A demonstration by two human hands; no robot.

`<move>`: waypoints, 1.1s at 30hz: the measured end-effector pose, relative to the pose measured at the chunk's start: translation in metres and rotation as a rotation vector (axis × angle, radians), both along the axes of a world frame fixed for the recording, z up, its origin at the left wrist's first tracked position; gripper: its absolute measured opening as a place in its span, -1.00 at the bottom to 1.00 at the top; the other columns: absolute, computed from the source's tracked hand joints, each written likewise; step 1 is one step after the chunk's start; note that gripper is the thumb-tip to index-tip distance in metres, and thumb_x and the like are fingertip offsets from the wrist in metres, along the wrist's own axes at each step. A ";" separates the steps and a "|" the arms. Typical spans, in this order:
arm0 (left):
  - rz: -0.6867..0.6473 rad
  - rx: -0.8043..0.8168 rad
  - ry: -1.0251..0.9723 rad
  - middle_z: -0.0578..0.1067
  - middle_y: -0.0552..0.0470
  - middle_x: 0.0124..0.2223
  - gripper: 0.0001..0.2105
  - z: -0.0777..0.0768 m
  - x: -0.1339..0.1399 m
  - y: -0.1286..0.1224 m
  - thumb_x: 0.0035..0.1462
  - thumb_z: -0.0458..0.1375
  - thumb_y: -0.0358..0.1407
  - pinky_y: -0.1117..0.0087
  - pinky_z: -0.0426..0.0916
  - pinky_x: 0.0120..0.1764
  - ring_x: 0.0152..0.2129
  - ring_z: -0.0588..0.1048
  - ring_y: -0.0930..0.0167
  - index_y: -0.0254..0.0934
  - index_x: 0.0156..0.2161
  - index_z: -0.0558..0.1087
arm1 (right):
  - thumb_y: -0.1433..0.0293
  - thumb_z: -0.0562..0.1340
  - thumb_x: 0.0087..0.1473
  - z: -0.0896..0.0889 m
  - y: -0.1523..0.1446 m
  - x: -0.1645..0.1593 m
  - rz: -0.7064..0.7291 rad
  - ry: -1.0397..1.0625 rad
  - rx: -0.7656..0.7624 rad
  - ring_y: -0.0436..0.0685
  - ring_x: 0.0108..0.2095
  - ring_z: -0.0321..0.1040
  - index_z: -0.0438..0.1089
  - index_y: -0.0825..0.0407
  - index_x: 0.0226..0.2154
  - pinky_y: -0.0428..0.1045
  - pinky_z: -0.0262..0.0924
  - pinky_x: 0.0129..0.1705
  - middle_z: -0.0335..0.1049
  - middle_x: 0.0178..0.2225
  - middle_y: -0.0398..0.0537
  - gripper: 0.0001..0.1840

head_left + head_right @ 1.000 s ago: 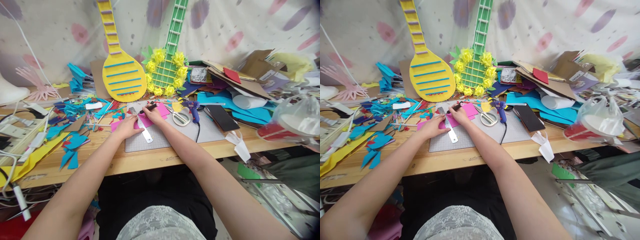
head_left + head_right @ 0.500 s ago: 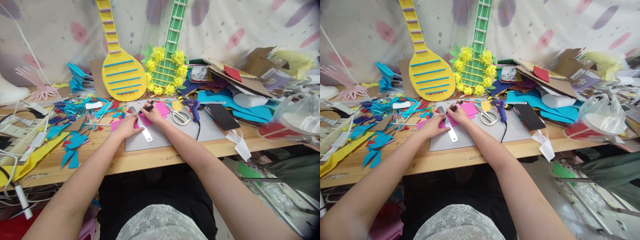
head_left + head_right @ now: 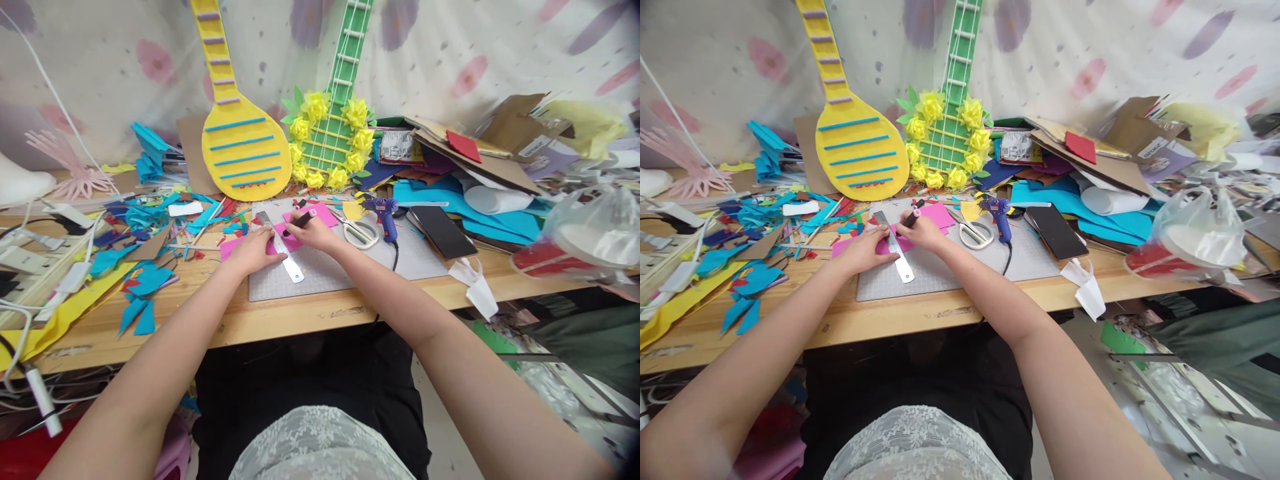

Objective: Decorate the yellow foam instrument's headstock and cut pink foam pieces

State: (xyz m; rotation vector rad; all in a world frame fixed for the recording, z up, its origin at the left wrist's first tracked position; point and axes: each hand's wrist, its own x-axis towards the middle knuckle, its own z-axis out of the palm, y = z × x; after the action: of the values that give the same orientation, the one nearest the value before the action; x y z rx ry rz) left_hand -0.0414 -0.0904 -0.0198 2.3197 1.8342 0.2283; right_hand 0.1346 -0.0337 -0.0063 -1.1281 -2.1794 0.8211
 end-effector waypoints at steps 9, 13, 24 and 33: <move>0.013 -0.005 -0.001 0.22 -0.14 0.23 -0.35 0.000 0.000 0.000 -0.03 0.14 0.07 0.24 0.11 0.15 0.16 0.19 0.19 -0.29 0.10 0.29 | 0.32 0.09 0.02 0.012 -0.020 0.019 0.095 -0.016 -0.070 -0.04 -0.53 0.11 0.18 0.04 -0.51 -0.10 -0.02 -0.43 0.16 -0.60 -0.24 -0.84; 0.018 -0.007 0.004 0.23 -0.15 0.23 -0.34 0.002 0.002 -0.001 -0.03 0.14 0.06 0.25 0.12 0.14 0.16 0.20 0.20 -0.31 0.11 0.27 | 0.29 0.09 0.03 0.012 -0.021 0.025 0.096 0.004 -0.139 -0.04 -0.54 0.15 0.19 0.04 -0.52 -0.11 0.02 -0.43 0.18 -0.63 -0.25 -0.81; -0.006 0.013 -0.002 0.29 -0.15 0.17 -0.37 0.002 0.001 0.000 -0.03 0.13 0.07 0.25 0.16 0.09 0.11 0.25 0.19 -0.30 0.07 0.29 | 0.25 0.09 0.05 0.000 -0.006 0.025 0.016 0.180 -0.218 -0.05 -0.56 0.21 0.21 0.05 -0.50 -0.10 0.13 -0.44 0.22 -0.64 -0.23 -0.77; -0.019 -0.026 0.020 0.34 -0.18 0.09 -0.38 0.006 0.000 0.006 -0.07 0.13 0.10 0.23 0.24 -0.02 0.05 0.29 0.14 -0.31 0.00 0.30 | 0.18 0.03 0.12 -0.011 0.011 0.029 -0.151 0.216 0.035 0.04 -0.37 0.34 0.23 0.03 -0.09 -0.02 0.24 -0.28 0.41 -0.29 -0.04 -0.63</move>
State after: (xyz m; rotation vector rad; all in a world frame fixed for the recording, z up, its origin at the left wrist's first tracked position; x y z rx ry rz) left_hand -0.0415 -0.0845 -0.0135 2.3295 1.8118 0.1782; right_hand 0.1633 -0.0224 -0.0177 -1.1166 -1.9001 0.7954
